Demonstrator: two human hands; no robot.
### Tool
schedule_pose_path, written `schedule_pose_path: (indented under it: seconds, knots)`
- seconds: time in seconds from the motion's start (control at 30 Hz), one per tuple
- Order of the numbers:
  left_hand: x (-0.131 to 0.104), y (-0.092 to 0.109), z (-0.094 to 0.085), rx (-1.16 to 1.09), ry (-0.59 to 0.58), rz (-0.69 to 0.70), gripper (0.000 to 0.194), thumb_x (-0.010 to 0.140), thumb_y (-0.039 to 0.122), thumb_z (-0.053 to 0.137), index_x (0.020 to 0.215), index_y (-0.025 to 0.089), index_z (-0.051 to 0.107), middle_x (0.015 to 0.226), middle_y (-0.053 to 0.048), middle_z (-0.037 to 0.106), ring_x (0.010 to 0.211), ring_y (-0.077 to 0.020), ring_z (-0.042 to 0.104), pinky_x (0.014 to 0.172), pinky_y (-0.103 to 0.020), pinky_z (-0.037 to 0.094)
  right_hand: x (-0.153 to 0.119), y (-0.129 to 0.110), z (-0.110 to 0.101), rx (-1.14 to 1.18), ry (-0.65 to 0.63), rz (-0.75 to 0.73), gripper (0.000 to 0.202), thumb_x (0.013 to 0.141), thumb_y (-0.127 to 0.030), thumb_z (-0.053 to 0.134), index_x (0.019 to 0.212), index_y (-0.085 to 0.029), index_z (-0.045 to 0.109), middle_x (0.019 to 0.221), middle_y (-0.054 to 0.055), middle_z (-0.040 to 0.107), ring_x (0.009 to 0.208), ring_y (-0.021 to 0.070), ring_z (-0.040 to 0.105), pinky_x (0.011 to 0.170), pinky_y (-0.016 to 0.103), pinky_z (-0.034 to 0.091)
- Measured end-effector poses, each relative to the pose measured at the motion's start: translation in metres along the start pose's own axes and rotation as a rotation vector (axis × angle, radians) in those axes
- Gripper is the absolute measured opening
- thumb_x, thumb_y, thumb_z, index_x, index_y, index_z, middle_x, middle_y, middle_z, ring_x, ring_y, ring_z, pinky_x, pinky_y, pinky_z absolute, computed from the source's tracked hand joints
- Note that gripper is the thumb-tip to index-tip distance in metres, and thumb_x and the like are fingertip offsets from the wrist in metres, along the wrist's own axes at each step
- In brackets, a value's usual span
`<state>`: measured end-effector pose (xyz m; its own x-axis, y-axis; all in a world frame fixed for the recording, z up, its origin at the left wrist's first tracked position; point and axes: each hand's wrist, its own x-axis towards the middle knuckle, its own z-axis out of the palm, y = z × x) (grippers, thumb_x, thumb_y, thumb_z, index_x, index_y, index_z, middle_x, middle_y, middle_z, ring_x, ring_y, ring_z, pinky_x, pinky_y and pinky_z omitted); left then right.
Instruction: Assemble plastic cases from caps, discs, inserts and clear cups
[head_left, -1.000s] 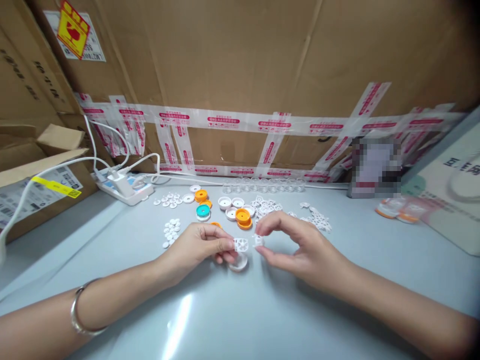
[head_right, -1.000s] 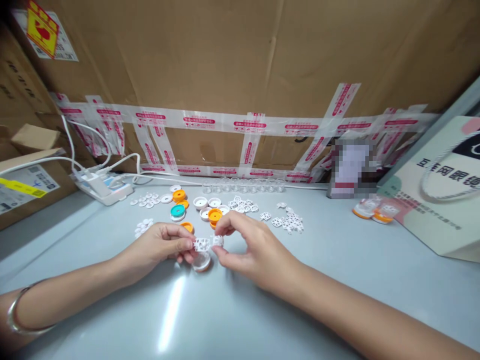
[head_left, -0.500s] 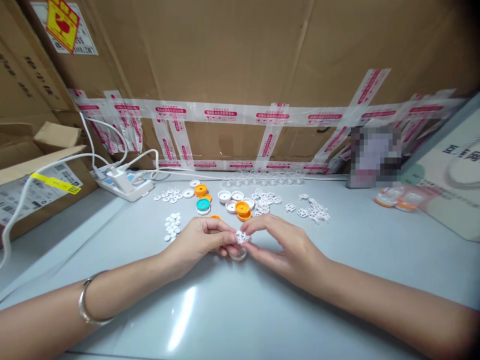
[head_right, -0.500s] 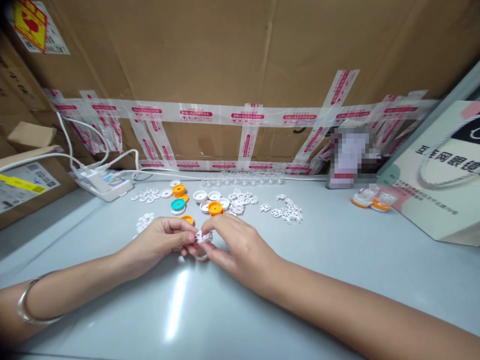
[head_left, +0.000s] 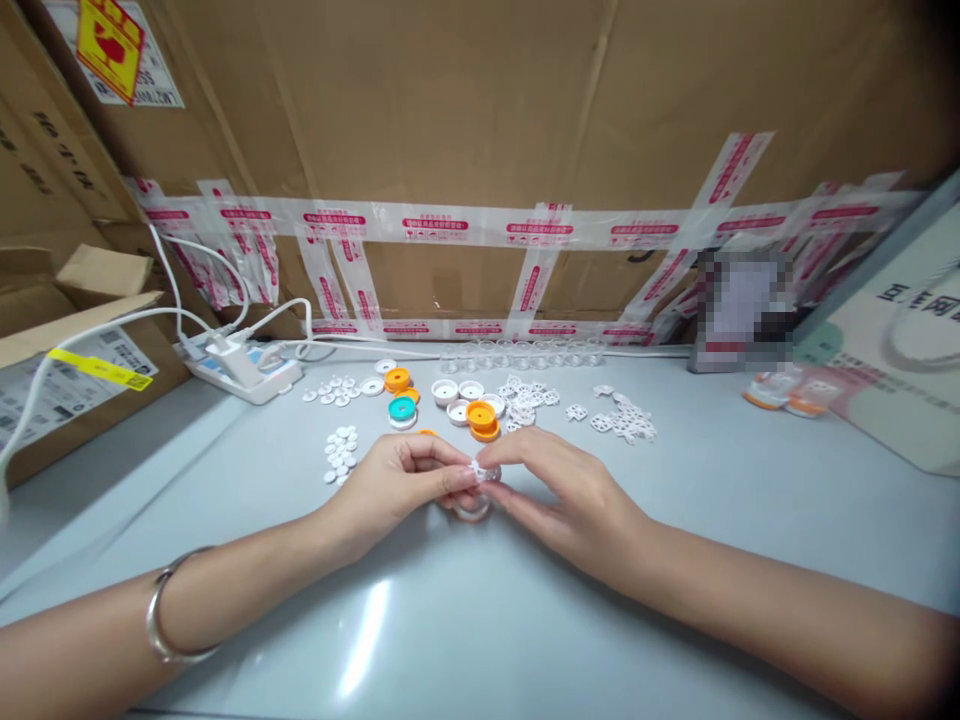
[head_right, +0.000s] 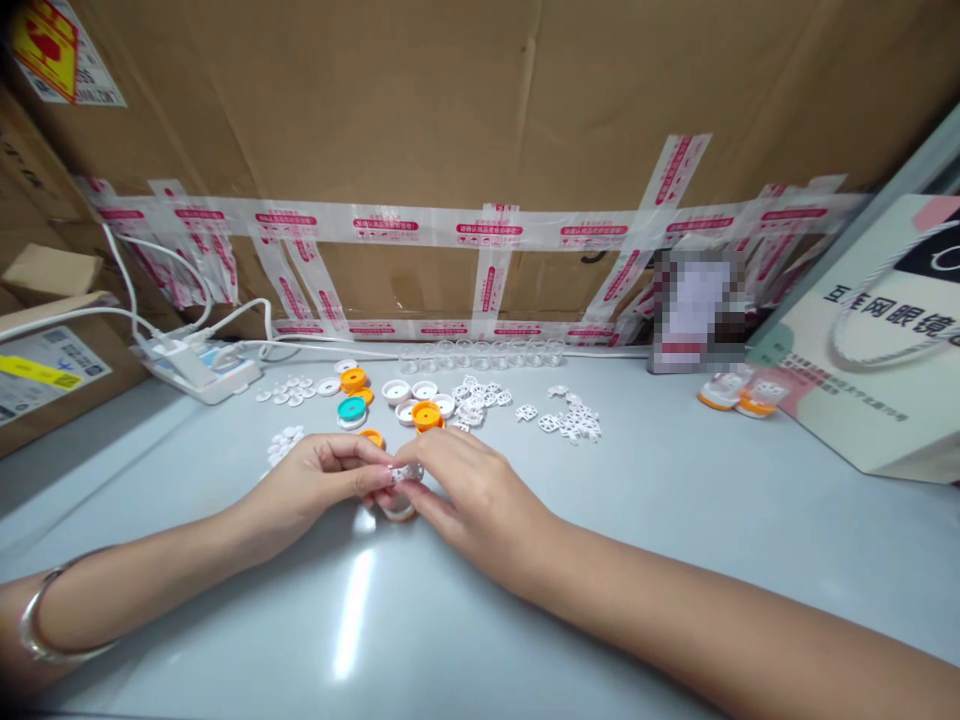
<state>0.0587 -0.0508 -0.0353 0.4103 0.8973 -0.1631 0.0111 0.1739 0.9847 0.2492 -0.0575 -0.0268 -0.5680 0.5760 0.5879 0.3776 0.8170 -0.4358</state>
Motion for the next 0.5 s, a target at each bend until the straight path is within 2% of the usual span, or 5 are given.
schedule_pose_path:
  seconds: [0.2, 0.3, 0.4, 0.5]
  knots:
    - [-0.0005, 0.0007, 0.0017, -0.017, 0.022, 0.017, 0.019, 0.070, 0.029, 0.071, 0.072, 0.013, 0.061, 0.063, -0.001, 0.068, 0.059, -0.0121, 0.064, 0.061, -0.022, 0.049, -0.0004, 0.0025, 0.0033, 0.169, 0.039, 0.175, 0.013, 0.080, -0.018, 0.061, 0.092, -0.019, 0.057, 0.089, 0.003, 0.064, 0.084, 0.0140, 0.060, 0.076, 0.029, 0.049]
    - [-0.0005, 0.0012, 0.0013, -0.016, 0.045, 0.027, 0.020, 0.069, 0.028, 0.072, 0.072, 0.013, 0.061, 0.062, 0.000, 0.067, 0.058, -0.0112, 0.063, 0.060, -0.021, 0.049, 0.0022, 0.0035, 0.0051, 0.377, 0.037, 0.424, 0.021, 0.073, -0.024, 0.069, 0.090, -0.018, 0.058, 0.089, 0.004, 0.064, 0.081, 0.0149, 0.061, 0.076, 0.031, 0.051]
    - [-0.0001, 0.0016, 0.0007, 0.001, 0.057, 0.044, 0.018, 0.070, 0.028, 0.070, 0.073, 0.013, 0.060, 0.064, 0.000, 0.066, 0.059, -0.0110, 0.063, 0.061, -0.021, 0.049, 0.0055, 0.0033, 0.0065, 0.672, -0.021, 0.668, 0.026, 0.068, -0.031, 0.073, 0.085, -0.017, 0.059, 0.080, 0.002, 0.067, 0.074, 0.0143, 0.065, 0.072, 0.030, 0.053]
    - [-0.0011, -0.0001, -0.0004, 0.090, 0.066, 0.089, 0.017, 0.073, 0.030, 0.067, 0.074, 0.014, 0.060, 0.069, -0.001, 0.067, 0.063, -0.0121, 0.063, 0.062, -0.022, 0.050, 0.0072, 0.0039, 0.0072, 0.845, -0.051, 0.746, 0.025, 0.067, -0.031, 0.073, 0.085, -0.017, 0.062, 0.077, 0.001, 0.070, 0.075, 0.0141, 0.067, 0.074, 0.029, 0.053]
